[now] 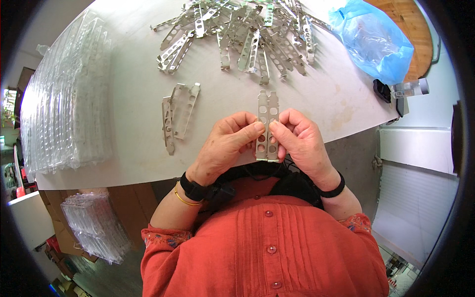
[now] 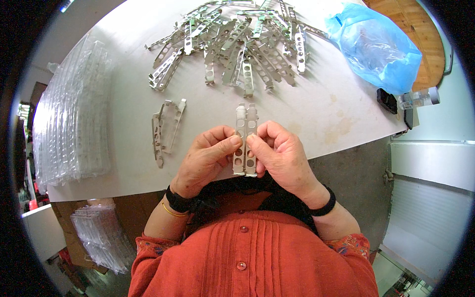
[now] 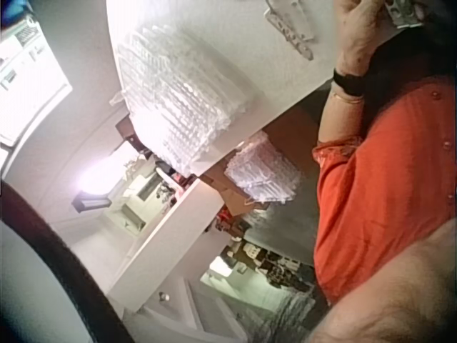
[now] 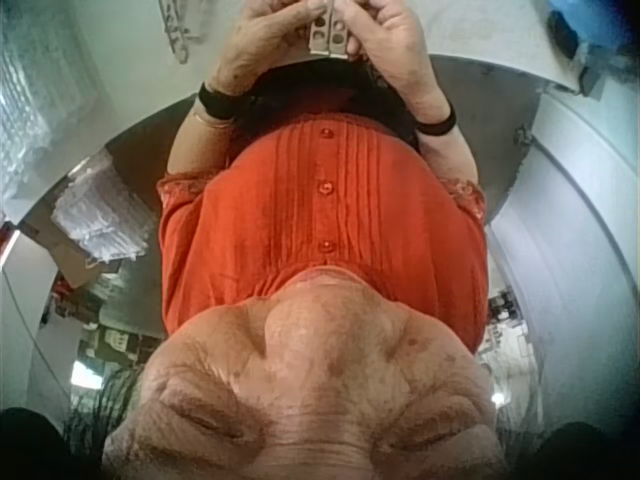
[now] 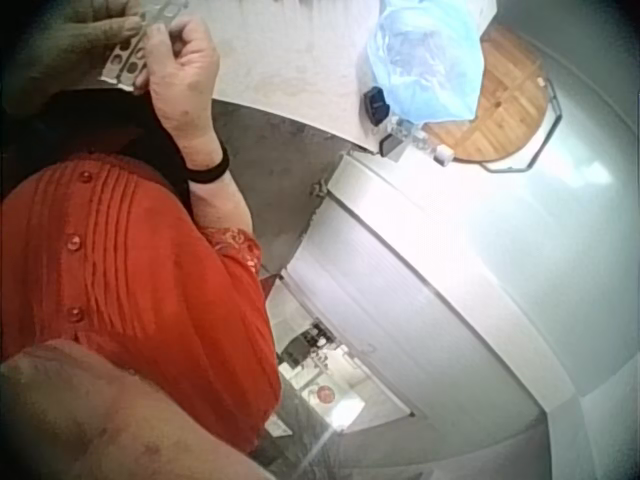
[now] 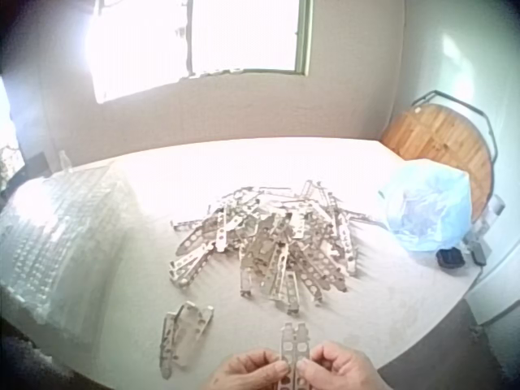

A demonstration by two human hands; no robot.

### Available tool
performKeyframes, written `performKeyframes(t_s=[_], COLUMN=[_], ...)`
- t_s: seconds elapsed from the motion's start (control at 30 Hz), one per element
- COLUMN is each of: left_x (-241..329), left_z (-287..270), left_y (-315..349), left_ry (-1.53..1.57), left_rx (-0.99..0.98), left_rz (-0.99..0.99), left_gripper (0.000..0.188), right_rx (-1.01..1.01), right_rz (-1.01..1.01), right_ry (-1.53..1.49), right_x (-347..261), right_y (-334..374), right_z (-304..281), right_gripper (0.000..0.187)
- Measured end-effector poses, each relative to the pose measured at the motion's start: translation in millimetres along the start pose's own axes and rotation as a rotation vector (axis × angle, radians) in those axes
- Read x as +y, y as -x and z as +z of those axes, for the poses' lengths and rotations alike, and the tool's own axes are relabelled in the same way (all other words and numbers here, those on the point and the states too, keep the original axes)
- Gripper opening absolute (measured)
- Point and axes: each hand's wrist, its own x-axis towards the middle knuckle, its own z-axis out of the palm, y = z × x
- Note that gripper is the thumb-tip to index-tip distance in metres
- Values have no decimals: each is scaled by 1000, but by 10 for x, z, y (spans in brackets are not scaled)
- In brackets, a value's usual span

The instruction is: Pick up metal brackets from a pile on the table and align or pair them together for inspection or packaging.

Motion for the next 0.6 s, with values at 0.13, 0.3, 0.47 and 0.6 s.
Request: performKeyframes(t_s=[0.13, 0.3, 0.47, 0.6], left_x=[-2, -8, 5, -10], left_z=[16, -8, 16, -6], left_y=[3, 4, 12, 5], left_ry=[42, 12, 43, 22], left_rx=[-10, -13, -18, -11], left_rz=[12, 13, 14, 9], left_gripper=[13, 14, 14, 14], right_rx=[1, -1, 2, 1], right_rz=[-8, -9, -3, -7], right_ry=[7, 7, 1, 14], right_x=[13, 6, 1, 7], right_y=[2, 6, 10, 13], right_z=[-9, -3, -1, -1], right_gripper=[15, 15, 15, 15])
